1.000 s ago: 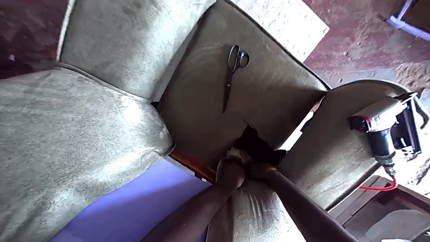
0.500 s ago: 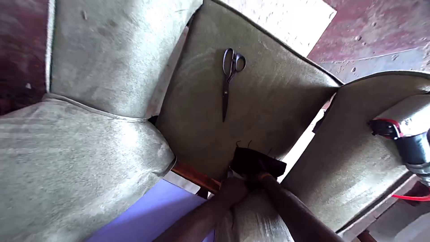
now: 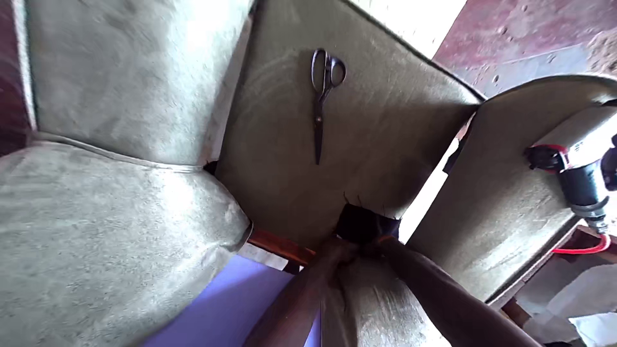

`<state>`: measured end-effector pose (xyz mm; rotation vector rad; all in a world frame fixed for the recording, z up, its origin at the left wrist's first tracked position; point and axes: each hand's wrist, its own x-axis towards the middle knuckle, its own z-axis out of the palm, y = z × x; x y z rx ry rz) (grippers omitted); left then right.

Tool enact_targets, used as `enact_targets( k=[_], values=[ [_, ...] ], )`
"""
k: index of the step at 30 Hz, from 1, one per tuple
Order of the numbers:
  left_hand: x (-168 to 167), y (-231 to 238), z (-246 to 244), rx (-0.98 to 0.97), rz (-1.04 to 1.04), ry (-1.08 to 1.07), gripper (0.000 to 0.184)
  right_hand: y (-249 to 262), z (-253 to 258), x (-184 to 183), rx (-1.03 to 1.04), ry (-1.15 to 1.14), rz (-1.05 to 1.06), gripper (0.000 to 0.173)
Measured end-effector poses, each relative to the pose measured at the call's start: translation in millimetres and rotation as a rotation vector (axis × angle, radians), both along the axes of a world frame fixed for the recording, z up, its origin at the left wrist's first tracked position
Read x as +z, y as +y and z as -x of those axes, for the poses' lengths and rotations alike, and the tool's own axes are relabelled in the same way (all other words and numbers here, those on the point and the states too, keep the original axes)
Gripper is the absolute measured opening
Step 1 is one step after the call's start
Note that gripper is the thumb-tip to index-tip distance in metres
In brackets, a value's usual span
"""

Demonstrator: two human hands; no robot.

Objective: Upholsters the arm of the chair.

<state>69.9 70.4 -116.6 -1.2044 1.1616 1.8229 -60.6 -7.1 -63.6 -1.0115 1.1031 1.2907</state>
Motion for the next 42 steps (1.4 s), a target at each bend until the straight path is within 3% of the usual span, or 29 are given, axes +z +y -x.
enact_targets(
  k=[3,5,7,10,13,17,21,25,30,36,38,42],
  values=[
    [1.4,6.1,-1.0,0.045,-0.019,-0.049,0.042,18.3,12.4,-35.2,0.334,-0.356,-0.017,0.044],
    [-12.5,22.0,3.0,0.117,0.054,-0.041,0.045,24.0,2.3,-21.6,0.481,-0.398,-0.064,0.039],
    [-17.9,25.5,4.7,0.201,0.062,-0.053,0.051,30.5,0.1,2.6,0.442,-0.445,-0.026,0.037],
    [-11.1,12.0,6.8,-0.096,-0.030,0.049,0.043,55.0,15.1,5.5,0.306,-0.486,0.086,0.052],
    [15.4,8.3,1.0,-0.181,0.020,0.008,0.037,60.9,11.4,-12.2,0.272,-0.432,0.074,0.055],
    [102.0,-11.4,-11.2,-0.398,0.086,-0.217,0.032,62.0,14.8,-16.7,0.233,-0.477,0.119,0.051],
    [137.0,-10.6,-21.4,-0.393,0.035,-0.279,0.056,73.2,51.2,36.4,0.051,-0.683,0.521,0.041],
    [142.4,-3.5,-13.1,-0.339,0.055,-0.319,0.081,127.9,138.3,109.7,-0.114,-0.751,0.897,0.056],
    [188.9,17.9,-9.8,-0.348,0.318,-0.332,0.072,214.7,217.4,170.2,-0.348,-0.584,1.020,0.065],
    [302.3,91.3,-19.6,-0.246,0.653,-0.390,0.072,287.4,182.7,218.4,-0.133,-0.512,1.276,0.064],
    [319.2,121.2,-18.2,-0.191,0.731,-0.410,0.075,298.6,159.9,227.8,-0.049,-0.508,1.302,0.062],
    [322.1,147.8,-0.8,-0.011,0.732,-0.471,0.060,297.9,117.1,231.6,0.056,-0.553,1.286,0.061]
  ],
)
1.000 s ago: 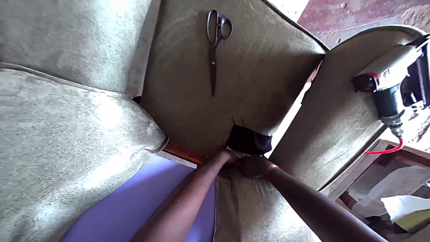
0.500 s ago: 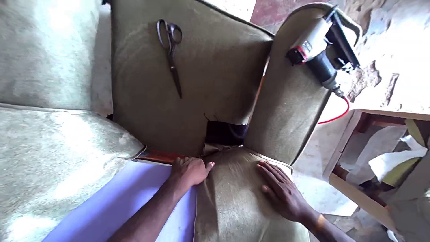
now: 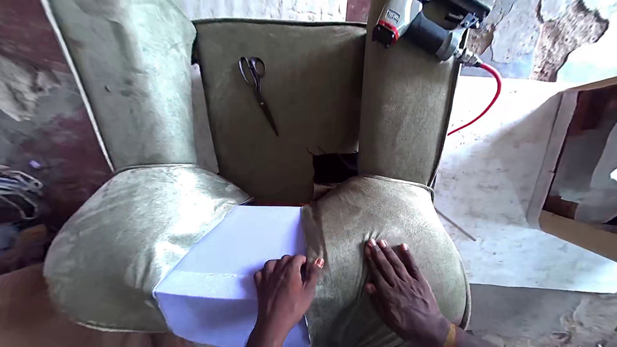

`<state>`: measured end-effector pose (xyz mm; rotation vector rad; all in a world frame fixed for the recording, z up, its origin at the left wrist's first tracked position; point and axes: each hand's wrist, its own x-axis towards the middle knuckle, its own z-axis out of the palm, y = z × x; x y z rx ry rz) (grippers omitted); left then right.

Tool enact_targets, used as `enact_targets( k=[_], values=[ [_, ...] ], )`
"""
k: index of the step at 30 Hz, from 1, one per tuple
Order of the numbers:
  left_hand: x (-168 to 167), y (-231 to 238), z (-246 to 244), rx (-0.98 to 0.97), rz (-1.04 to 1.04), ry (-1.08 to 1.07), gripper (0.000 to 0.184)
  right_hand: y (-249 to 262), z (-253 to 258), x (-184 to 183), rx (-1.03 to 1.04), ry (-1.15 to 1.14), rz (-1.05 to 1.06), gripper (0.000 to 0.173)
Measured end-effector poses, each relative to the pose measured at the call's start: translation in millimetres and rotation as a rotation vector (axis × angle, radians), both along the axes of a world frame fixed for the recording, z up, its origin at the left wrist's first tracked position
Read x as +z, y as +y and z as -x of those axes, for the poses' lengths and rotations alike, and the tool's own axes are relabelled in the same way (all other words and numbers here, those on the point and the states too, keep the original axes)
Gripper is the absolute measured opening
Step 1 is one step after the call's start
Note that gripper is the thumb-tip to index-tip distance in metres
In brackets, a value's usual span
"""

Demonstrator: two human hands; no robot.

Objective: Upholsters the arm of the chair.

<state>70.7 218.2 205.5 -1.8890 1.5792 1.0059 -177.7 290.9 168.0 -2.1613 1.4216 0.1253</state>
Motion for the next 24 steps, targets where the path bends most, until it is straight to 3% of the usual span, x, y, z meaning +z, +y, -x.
enact_targets(
  k=[5,9,11,14,18,20,24],
  values=[
    [-1.3,-10.6,13.6,0.077,-0.174,0.005,0.058,-4.6,-32.4,-5.8,0.032,-0.007,0.027,0.063],
    [-1.1,-0.5,-6.1,-0.178,-0.010,0.041,0.060,3.5,-22.2,-5.0,0.005,-0.083,0.089,0.065],
    [-1.9,0.0,-17.6,-0.265,0.035,0.006,0.060,14.1,-8.4,-4.7,-0.078,-0.164,0.137,0.067],
    [-3.6,2.6,-13.2,-0.216,-0.010,-0.075,0.064,46.8,36.3,-3.7,-0.149,-0.132,0.182,0.075],
    [-4.4,9.2,-8.2,-0.160,0.033,-0.084,0.063,98.7,71.5,0.9,-0.164,-0.073,0.192,0.072],
    [-4.7,11.6,-7.7,-0.139,0.115,-0.075,0.060,107.8,75.0,1.5,-0.149,-0.127,0.187,0.065],
    [14.3,57.5,-3.7,-0.178,0.546,0.031,0.051,139.8,108.5,6.0,-0.024,-0.397,0.111,0.050]
  ],
)
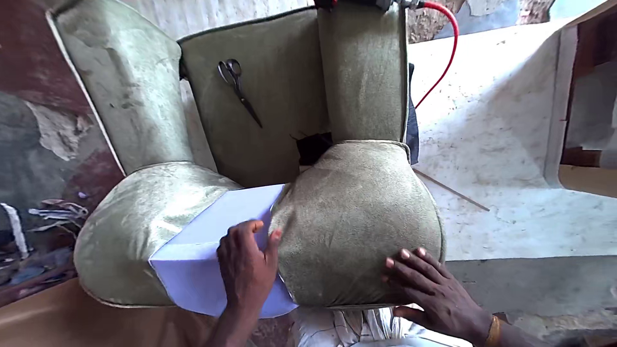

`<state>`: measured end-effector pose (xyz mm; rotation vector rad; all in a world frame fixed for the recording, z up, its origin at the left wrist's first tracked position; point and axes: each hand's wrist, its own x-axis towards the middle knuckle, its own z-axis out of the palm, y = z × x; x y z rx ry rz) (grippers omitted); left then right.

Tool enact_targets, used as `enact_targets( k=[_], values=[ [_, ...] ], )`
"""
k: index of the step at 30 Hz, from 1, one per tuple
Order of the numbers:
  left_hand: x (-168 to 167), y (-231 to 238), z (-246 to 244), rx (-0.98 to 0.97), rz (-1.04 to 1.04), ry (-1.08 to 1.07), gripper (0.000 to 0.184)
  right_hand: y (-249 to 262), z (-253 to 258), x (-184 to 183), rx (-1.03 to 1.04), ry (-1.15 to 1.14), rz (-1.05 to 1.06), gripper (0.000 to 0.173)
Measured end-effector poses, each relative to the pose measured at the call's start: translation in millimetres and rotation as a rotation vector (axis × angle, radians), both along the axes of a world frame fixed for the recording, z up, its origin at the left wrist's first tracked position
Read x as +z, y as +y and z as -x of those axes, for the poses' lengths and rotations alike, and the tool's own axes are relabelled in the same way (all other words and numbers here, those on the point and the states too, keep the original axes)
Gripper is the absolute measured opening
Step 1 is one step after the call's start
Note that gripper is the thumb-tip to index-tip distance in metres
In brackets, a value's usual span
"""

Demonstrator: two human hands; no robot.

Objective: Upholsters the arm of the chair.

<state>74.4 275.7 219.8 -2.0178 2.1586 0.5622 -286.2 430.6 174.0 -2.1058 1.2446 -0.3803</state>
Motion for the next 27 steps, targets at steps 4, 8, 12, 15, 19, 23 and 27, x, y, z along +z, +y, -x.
enact_targets(
  k=[4,8,12,15,19,23,27],
  values=[
    [21.2,116.8,71.4,-0.273,-0.025,0.318,0.035,21.6,41.0,-1.5,0.127,-0.047,0.072,0.028],
    [2.1,199.3,147.9,-0.157,-0.020,0.267,0.036,11.6,43.5,-6.4,0.161,-0.049,0.140,0.025],
    [-16.4,215.7,175.0,0.015,0.205,0.247,0.017,14.4,45.1,-12.7,0.195,-0.029,0.218,0.030],
    [-24.8,224.4,187.5,0.084,0.293,0.263,0.017,17.1,42.4,-20.8,0.174,-0.009,0.266,0.029],
    [-41.6,226.8,205.7,0.167,0.367,0.206,0.018,23.8,30.8,-24.7,0.093,0.047,0.298,0.022],
    [-39.4,218.9,208.4,0.185,0.333,0.212,0.026,23.1,22.2,-25.8,0.045,0.087,0.312,0.023],
    [-39.1,215.9,205.2,0.155,0.333,0.226,0.027,26.4,18.7,-27.0,-0.008,0.098,0.299,0.023]
  ],
)
